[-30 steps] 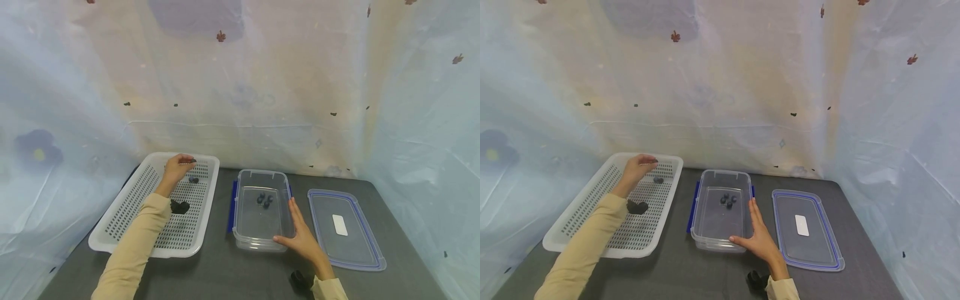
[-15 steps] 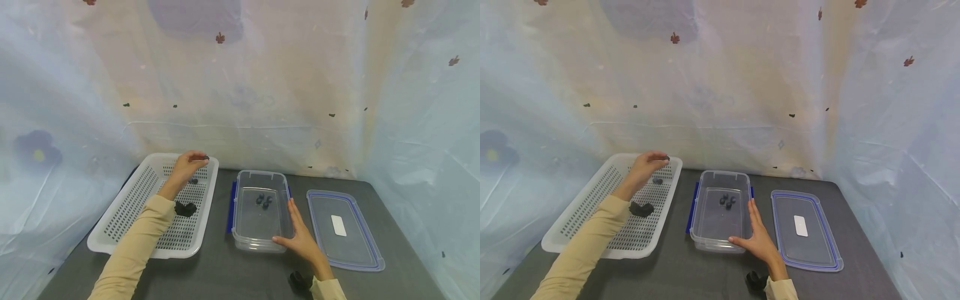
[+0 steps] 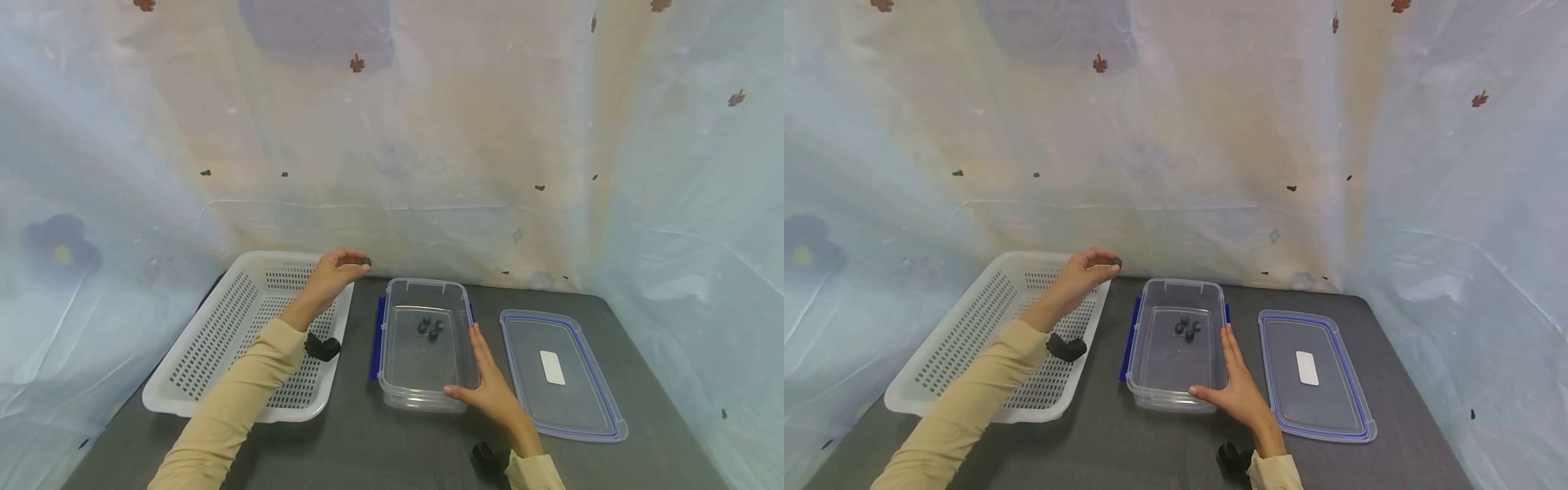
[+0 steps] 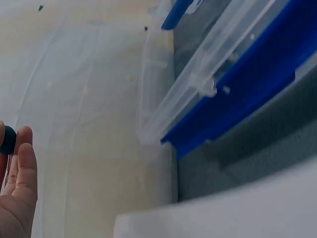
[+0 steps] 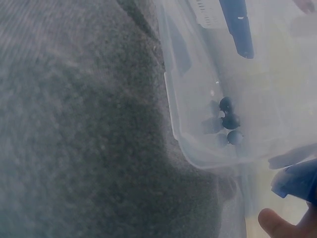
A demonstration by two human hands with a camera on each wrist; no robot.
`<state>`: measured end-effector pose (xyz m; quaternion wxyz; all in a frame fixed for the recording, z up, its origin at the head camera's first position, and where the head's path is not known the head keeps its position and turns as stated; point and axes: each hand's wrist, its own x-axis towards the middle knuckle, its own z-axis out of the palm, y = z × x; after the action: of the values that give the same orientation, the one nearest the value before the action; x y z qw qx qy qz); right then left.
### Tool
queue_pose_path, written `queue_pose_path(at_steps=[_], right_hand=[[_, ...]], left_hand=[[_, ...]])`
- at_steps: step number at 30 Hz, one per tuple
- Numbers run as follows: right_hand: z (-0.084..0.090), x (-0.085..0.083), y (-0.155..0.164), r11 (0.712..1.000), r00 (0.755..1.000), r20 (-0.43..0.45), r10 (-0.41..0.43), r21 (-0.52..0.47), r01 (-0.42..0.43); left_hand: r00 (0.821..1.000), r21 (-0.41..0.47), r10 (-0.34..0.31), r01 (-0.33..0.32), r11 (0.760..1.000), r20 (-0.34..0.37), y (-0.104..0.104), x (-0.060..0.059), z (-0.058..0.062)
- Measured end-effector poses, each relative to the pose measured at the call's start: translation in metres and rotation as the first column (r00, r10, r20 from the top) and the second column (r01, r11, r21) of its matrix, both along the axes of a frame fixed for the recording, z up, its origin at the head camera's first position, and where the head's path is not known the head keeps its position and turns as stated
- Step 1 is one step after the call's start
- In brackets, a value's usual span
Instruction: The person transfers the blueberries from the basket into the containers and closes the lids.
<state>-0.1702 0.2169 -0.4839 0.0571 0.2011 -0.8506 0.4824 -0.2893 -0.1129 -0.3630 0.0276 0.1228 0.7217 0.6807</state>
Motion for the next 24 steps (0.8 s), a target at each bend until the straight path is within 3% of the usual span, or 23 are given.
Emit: queue_pose_path(at_steps=[14, 24], right_hand=[[0.001, 0.0, 0.0, 1.0, 1.0, -0.017, 0.004, -0.008, -0.004], [0.0, -0.001, 0.0, 1.0, 1.0, -0.014, 0.003, -0.017, -0.004]], left_hand=[[0.993, 0.05, -0.117, 0.118, 0.992, -0.017, 0.053, -0.005, -0.002], [0.995, 0.012, -0.098, 0.099, 0.995, -0.011, 0.094, -0.009, -0.009]])
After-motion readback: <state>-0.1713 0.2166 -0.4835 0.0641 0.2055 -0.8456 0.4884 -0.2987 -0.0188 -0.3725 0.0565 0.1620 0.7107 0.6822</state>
